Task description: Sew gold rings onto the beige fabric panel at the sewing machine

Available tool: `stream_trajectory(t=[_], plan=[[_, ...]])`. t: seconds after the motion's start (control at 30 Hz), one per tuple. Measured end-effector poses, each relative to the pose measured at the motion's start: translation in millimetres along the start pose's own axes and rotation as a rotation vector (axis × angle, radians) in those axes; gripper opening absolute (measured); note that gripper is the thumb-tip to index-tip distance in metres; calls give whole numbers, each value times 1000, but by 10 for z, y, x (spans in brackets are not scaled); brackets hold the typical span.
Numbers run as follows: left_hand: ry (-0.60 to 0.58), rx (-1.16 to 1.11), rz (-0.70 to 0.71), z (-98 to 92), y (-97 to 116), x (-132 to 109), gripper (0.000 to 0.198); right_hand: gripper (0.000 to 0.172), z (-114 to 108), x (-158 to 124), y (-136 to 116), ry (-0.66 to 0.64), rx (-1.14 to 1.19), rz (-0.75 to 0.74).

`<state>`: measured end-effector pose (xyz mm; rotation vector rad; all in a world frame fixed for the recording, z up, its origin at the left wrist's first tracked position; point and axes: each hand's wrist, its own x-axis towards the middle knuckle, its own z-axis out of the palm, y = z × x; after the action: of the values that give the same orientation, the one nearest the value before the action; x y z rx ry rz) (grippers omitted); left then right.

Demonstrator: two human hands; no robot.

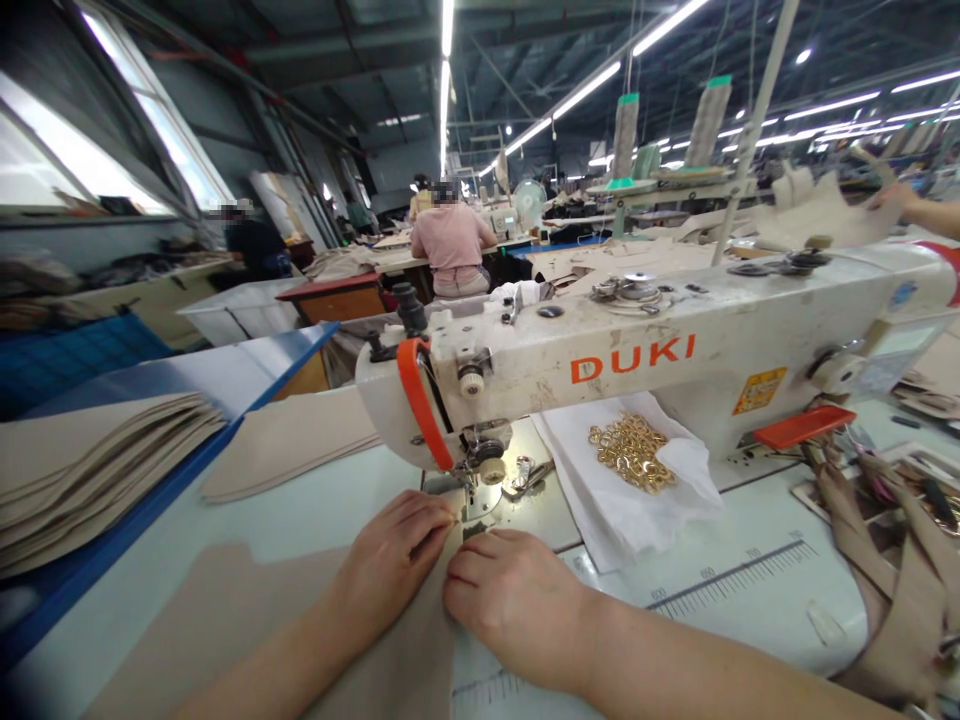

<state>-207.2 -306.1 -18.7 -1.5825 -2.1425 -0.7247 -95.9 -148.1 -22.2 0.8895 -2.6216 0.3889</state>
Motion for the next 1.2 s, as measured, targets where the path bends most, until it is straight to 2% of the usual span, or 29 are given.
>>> stream_trajectory(t=[0.4, 0.83, 1.0, 1.2], plan=[[12, -20, -9, 45, -21, -32, 11, 10, -17, 12, 0, -26, 20, 12], [29, 0, -12, 41, -3, -25, 16, 11, 35, -6, 11, 32, 22, -5], [18, -10, -26, 22, 17, 2, 17, 6, -22, 29, 2, -4, -33, 36], [2, -5, -45, -4, 45, 5, 17, 15, -51, 97, 55, -75, -154, 92]])
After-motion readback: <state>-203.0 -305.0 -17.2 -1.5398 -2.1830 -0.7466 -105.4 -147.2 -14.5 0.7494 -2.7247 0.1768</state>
